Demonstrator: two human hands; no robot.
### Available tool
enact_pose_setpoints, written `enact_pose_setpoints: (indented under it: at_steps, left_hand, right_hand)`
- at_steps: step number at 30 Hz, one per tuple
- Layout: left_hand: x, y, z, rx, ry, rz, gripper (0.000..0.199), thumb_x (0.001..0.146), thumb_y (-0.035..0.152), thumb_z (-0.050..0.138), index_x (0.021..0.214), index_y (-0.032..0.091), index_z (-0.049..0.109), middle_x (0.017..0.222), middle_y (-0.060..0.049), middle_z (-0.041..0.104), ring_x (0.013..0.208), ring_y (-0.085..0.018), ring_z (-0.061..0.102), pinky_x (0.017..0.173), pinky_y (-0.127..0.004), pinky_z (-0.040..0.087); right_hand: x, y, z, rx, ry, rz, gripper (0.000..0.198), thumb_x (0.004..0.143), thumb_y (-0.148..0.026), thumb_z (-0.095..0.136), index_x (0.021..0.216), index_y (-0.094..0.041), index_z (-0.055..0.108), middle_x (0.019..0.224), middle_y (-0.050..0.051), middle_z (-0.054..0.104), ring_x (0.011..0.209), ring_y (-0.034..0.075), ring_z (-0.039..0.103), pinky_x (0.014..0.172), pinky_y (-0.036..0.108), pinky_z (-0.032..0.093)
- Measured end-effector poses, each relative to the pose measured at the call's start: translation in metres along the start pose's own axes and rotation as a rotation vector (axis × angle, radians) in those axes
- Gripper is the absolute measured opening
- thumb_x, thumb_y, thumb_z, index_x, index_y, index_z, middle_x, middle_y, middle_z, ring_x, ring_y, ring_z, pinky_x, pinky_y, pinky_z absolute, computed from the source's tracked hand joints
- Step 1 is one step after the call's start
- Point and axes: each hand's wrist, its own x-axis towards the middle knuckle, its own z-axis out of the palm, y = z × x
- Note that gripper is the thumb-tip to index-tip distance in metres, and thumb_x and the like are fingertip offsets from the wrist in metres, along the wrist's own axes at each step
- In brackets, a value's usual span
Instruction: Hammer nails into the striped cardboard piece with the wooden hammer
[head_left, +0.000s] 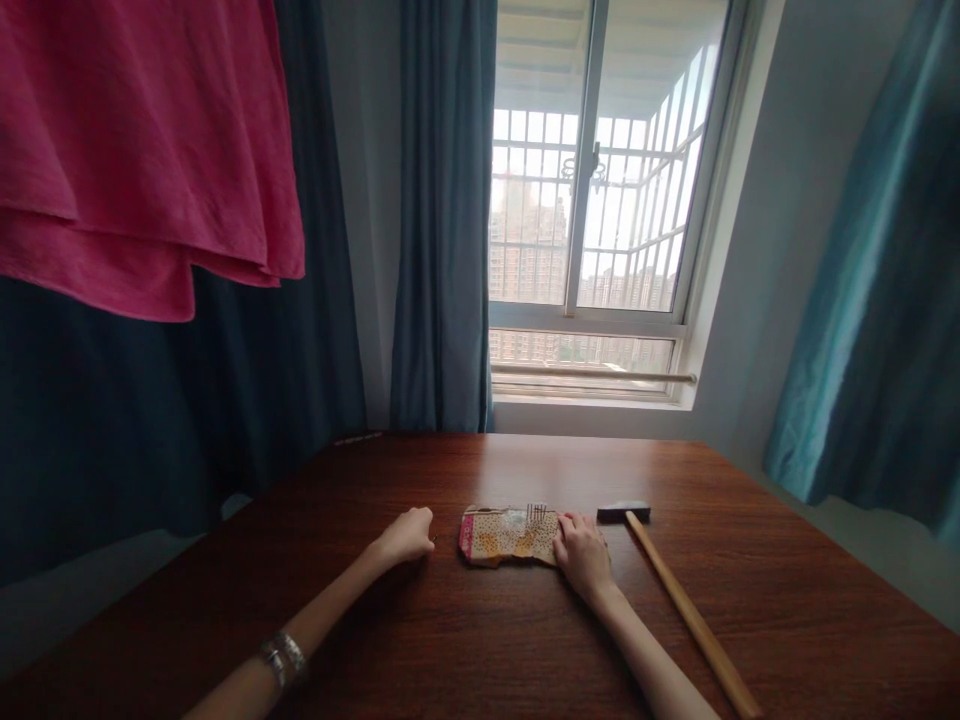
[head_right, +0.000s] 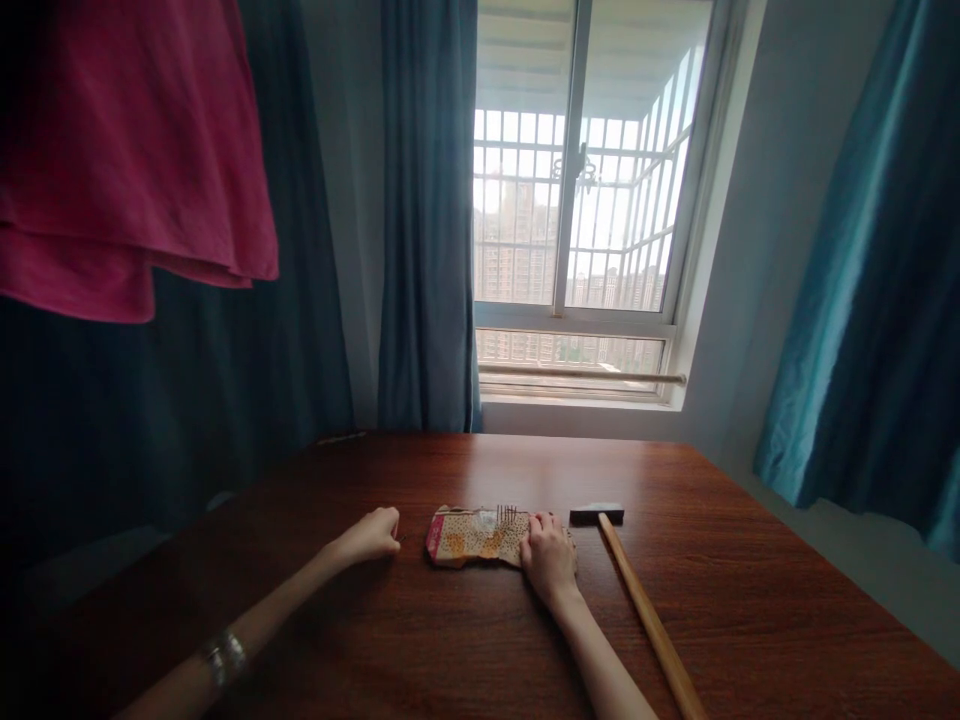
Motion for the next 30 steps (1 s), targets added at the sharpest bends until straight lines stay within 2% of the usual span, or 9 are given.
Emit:
enact_pose_setpoints:
  at_steps: [4,8,12,16,19,22,25,30]
  left_hand:
    - [0.005,-0.004,0.004,-0.043,-0.037,0.033,0.006,0.054,0.014,0.054,0.06,0.015,0.056,0.07,-0.006,0.064,0.065,-0.018,0.059,0.05,-0.022,0.034]
    - [0.009,-0.01,0.007,-0.087,0.005,0.059,0.007,0.053,0.015,0.054,0.059,0.014,0.056,0.067,-0.004,0.063,0.061,-0.017,0.057,0.048,-0.022,0.032]
    - [0.01,-0.003,-0.007,-0.203,0.043,0.101,0.01,0.056,0.019,0.052,0.058,0.012,0.06,0.061,-0.003,0.062,0.06,-0.016,0.057,0.05,-0.021,0.034]
    - [0.009,0.028,-0.028,-0.392,0.198,0.233,0.02,0.063,0.025,0.051,0.065,0.011,0.065,0.065,-0.004,0.064,0.064,-0.015,0.058,0.056,-0.02,0.038]
    - [0.008,0.063,-0.031,-0.594,0.255,0.369,0.025,0.069,0.03,0.05,0.072,0.011,0.065,0.07,-0.005,0.066,0.066,-0.015,0.058,0.059,-0.021,0.04]
    - [0.006,0.098,-0.019,-0.731,0.284,0.403,0.026,0.071,0.034,0.052,0.073,0.011,0.065,0.069,-0.005,0.066,0.063,-0.014,0.057,0.057,-0.02,0.041]
    - [0.005,0.126,-0.001,-0.779,0.29,0.417,0.026,0.072,0.034,0.052,0.074,0.013,0.065,0.069,-0.004,0.065,0.064,-0.014,0.057,0.059,-0.02,0.041]
    - [0.002,0.151,0.017,-0.811,0.262,0.486,0.022,0.074,0.032,0.052,0.075,0.014,0.065,0.068,-0.002,0.064,0.063,-0.012,0.056,0.057,-0.019,0.041]
  right_hand:
    - [0.0,0.001,0.001,0.064,0.023,0.001,0.032,0.078,-0.024,0.044,0.107,-0.019,0.059,0.104,0.009,0.059,0.098,0.023,0.049,0.085,0.031,0.036]
    - [0.002,0.003,0.002,0.161,0.05,0.005,0.029,0.078,-0.023,0.045,0.102,-0.02,0.061,0.102,0.01,0.06,0.098,0.024,0.05,0.086,0.032,0.036]
    - [0.007,0.006,-0.003,0.299,0.092,0.031,0.027,0.081,-0.025,0.041,0.094,-0.019,0.064,0.095,0.01,0.062,0.092,0.023,0.054,0.083,0.032,0.04]
    - [0.011,0.001,-0.013,0.461,0.122,0.03,0.027,0.082,-0.028,0.043,0.095,-0.018,0.064,0.096,0.01,0.061,0.087,0.022,0.056,0.078,0.032,0.044]
    - [0.011,-0.01,-0.018,0.601,0.077,-0.007,0.025,0.081,-0.03,0.046,0.092,-0.02,0.066,0.088,0.007,0.063,0.073,0.018,0.059,0.064,0.027,0.047]
    - [0.009,-0.02,-0.02,0.73,0.025,-0.013,0.024,0.08,-0.036,0.05,0.089,-0.022,0.068,0.081,0.004,0.064,0.067,0.016,0.059,0.051,0.023,0.047]
    - [0.009,-0.025,-0.019,0.839,-0.011,0.024,0.029,0.078,-0.042,0.052,0.09,-0.021,0.069,0.073,0.003,0.063,0.054,0.013,0.056,0.04,0.021,0.043]
    - [0.009,-0.026,-0.025,0.969,-0.024,0.092,0.035,0.077,-0.045,0.052,0.092,-0.018,0.068,0.073,0.005,0.065,0.057,0.014,0.057,0.04,0.021,0.045]
